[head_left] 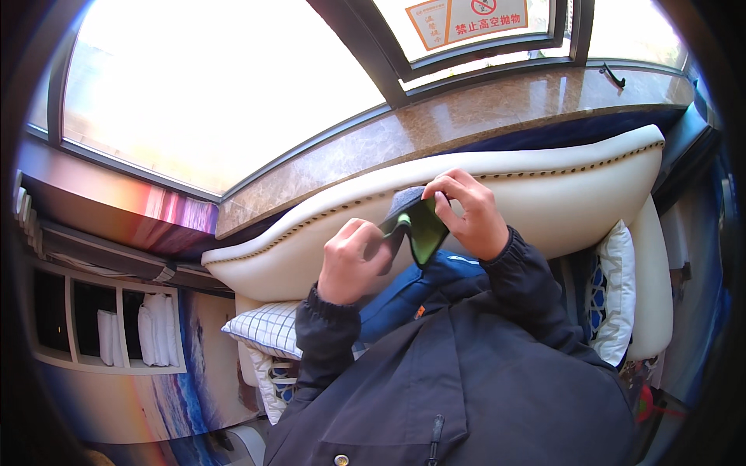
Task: The person wipes a white upholstered headboard and the adjacent window sill using a dark cloth. They repeatedly rub the surfaces in back-and-forth motions, occasionally adjusting the cloth, and continue cleaning along the length of the headboard and sill.
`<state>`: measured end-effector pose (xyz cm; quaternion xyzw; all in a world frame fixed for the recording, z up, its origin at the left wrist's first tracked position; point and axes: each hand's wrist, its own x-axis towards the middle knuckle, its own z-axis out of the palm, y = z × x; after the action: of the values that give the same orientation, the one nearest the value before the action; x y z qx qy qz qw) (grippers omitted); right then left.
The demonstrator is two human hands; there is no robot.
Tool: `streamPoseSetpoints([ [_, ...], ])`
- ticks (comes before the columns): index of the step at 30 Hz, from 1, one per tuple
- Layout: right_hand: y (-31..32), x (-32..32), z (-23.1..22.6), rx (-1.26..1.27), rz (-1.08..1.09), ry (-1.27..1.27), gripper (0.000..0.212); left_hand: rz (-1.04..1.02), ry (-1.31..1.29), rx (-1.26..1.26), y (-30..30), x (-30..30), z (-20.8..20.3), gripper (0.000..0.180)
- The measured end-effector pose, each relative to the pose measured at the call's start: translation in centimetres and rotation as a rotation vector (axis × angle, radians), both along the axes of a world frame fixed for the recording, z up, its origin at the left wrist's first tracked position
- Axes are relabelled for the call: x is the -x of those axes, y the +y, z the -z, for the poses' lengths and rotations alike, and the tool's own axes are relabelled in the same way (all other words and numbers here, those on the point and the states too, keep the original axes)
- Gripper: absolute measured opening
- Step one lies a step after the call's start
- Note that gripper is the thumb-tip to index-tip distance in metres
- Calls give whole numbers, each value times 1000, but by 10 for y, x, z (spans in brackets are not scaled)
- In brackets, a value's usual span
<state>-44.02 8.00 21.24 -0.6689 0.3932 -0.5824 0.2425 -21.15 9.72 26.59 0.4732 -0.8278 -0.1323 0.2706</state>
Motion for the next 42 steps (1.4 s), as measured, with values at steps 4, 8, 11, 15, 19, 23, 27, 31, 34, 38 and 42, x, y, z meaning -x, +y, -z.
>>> streamPoseSetpoints([
  [4, 11, 1, -14, 118, 47, 44, 18, 91, -40, -97, 1, -7, -29, 14],
  [8, 18, 3, -22, 123, 21, 70, 16, 146, -73, -76, 5, -7, -52, 10],
  [11, 25, 8, -25, 111, -28, 99, 16, 120, -145, -93, 7, -7, -63, 10],
  [15, 34, 5, -20, 172, -95, 205, 28, -27, -127, -45, 0, -6, -65, 14],
  [19, 36, -17, -7, 218, -21, 283, 35, -86, -126, -7, -9, -6, -65, 14],
  [23, 32, -29, 4, 244, 110, 301, 27, -115, -145, 0, -9, -6, -65, 15],
  [27, 30, -27, 4, 251, 126, 175, 23, -112, -162, 61, -6, -6, -64, 17],
  [31, 31, -22, 2, 222, 122, 125, 24, -71, -128, 115, -7, -7, -60, 18],
  [34, 30, -17, 2, 192, 135, 86, 25, -95, -29, 105, -7, -8, -57, 20],
  [38, 25, -14, 4, 176, 208, 101, 28, -257, 19, 44, -5, -10, -45, 23],
  [42, 23, -14, 4, 175, 229, 132, 24, -158, -43, 18, -9, -9, -15, 16],
])
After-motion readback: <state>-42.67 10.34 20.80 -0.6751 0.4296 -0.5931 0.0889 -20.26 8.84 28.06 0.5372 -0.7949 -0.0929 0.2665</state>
